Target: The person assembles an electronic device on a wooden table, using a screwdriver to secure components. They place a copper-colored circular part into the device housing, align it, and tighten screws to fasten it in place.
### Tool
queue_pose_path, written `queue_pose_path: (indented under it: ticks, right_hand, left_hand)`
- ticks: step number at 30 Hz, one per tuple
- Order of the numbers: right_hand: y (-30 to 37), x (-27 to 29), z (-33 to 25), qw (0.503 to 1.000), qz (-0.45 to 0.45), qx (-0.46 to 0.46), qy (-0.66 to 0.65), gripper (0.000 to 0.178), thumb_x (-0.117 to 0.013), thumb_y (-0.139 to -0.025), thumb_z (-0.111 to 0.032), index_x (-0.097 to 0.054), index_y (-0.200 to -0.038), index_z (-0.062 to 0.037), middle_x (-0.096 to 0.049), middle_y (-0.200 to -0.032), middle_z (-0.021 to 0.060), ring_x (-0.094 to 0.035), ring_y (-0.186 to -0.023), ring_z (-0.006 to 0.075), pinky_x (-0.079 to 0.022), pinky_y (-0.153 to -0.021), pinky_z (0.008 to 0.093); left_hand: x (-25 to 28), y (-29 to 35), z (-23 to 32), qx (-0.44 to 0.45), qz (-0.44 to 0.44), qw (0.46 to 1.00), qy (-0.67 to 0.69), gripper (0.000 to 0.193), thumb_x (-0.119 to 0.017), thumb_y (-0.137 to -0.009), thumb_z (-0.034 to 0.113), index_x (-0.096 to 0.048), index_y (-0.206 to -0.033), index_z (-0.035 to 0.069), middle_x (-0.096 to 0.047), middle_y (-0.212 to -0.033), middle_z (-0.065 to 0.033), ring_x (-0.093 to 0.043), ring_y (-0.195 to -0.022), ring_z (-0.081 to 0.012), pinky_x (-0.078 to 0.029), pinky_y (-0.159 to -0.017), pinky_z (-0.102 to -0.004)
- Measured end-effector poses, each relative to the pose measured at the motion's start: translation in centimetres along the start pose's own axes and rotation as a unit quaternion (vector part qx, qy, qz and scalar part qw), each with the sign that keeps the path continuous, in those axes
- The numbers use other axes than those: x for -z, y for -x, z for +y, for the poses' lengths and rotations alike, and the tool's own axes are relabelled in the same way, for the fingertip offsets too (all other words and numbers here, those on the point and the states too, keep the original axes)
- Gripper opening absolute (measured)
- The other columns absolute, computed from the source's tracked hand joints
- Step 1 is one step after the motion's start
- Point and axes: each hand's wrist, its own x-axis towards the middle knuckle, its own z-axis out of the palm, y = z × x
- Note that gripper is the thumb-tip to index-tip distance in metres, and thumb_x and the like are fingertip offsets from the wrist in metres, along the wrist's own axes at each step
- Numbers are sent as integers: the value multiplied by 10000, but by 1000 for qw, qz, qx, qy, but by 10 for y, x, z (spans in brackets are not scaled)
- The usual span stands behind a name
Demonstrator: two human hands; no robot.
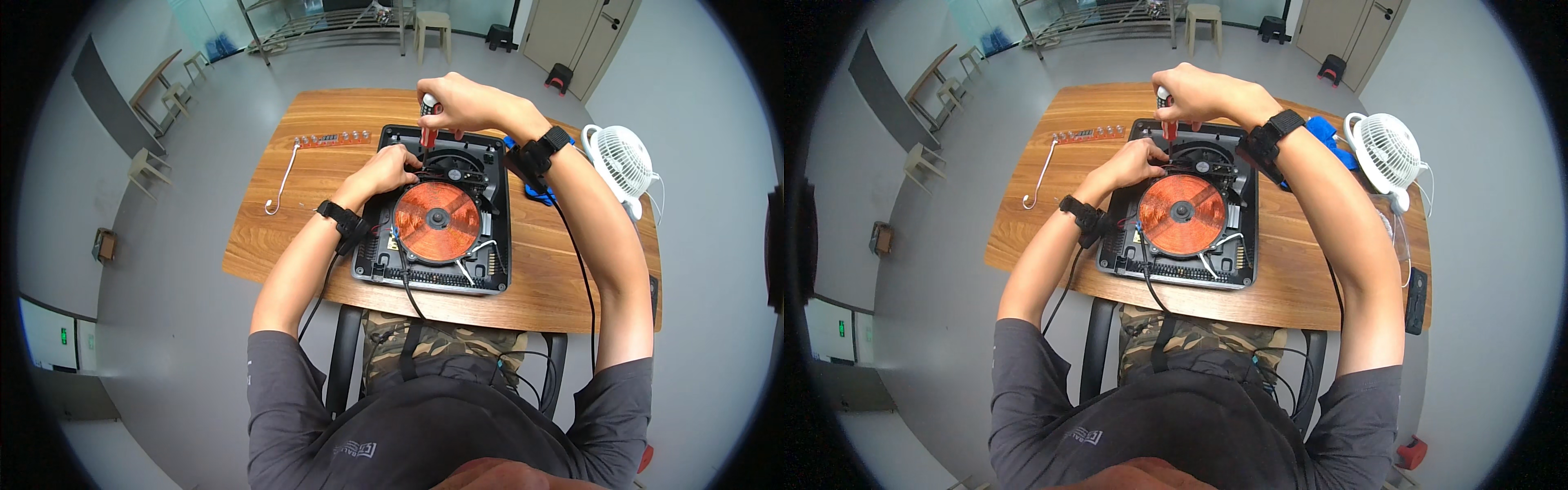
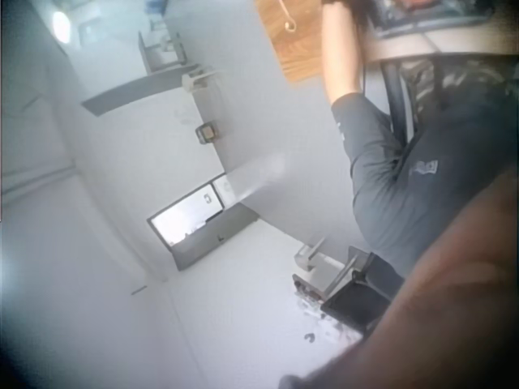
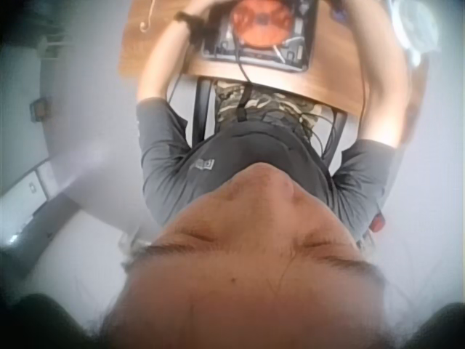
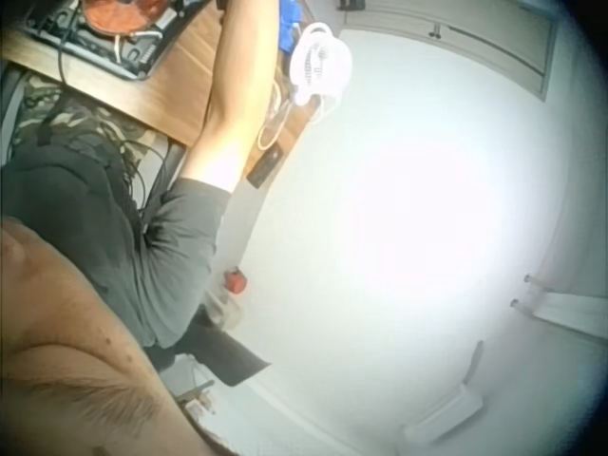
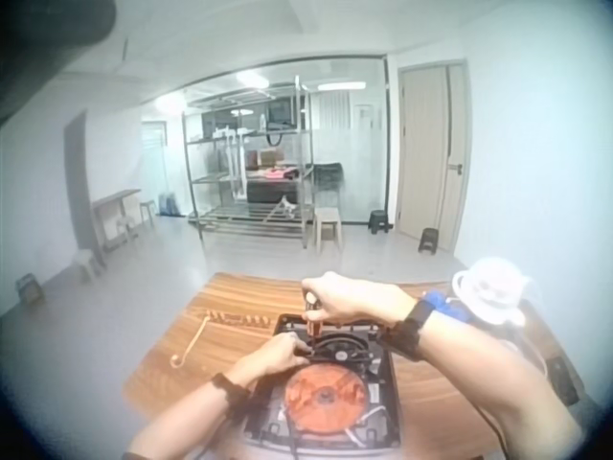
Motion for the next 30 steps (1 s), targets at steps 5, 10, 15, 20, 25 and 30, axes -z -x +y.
queue_pose_path:
  ticks: [5,10,15,20,25,30]
  right_hand:
    - [-2,0,0,1000,-1,5,-3,382,-717,-961,-244,-585,-1128,74,-744,-859,214,-731,-590,250,-598,-530,348]
    - [-5,-5,3,1000,-2,11,-3,385,-728,-956,-241,-587,-1126,75,-742,-866,223,-732,-602,263,-594,-534,356]
    - [-7,-7,2,1000,-4,8,-2,391,-745,-951,-261,-591,-1088,70,-742,-844,218,-734,-618,259,-588,-528,351]
    - [-4,0,-18,995,-57,-78,31,422,-740,-956,-333,-603,-1063,52,-741,-806,208,-739,-650,274,-594,-560,354]
    - [-12,-5,-2,984,-12,-90,155,402,-639,-1008,-343,-594,-1076,50,-753,-895,215,-744,-674,319,-601,-569,358]
    - [-11,2,-7,992,-49,-43,108,367,-583,-1028,-308,-584,-1091,53,-752,-943,223,-745,-697,335,-600,-583,391]
  left_hand:
    - [-1,0,-3,7,-2,1000,3,384,-842,-788,162,-762,-1119,-16,-721,-1057,-203,-690,-1016,-357,-548,-918,-420]
    - [0,-1,1,22,-4,1000,-6,402,-841,-796,163,-764,-1156,0,-734,-1128,-245,-699,-1103,-375,-550,-973,-433]
    - [3,-2,2,37,-17,999,13,420,-852,-784,171,-766,-1161,8,-738,-1154,-236,-704,-1113,-363,-551,-982,-424]
    - [4,-2,1,46,-19,998,29,432,-867,-764,165,-768,-1151,0,-748,-1128,-236,-721,-1091,-345,-562,-964,-404]
    - [0,-7,-7,49,-20,998,43,436,-878,-755,184,-771,-1129,-14,-757,-1109,-214,-727,-1043,-325,-566,-934,-396]
    - [0,-9,-6,52,-20,998,34,440,-880,-738,156,-775,-1138,5,-758,-1093,-229,-729,-1063,-330,-567,-943,-393]
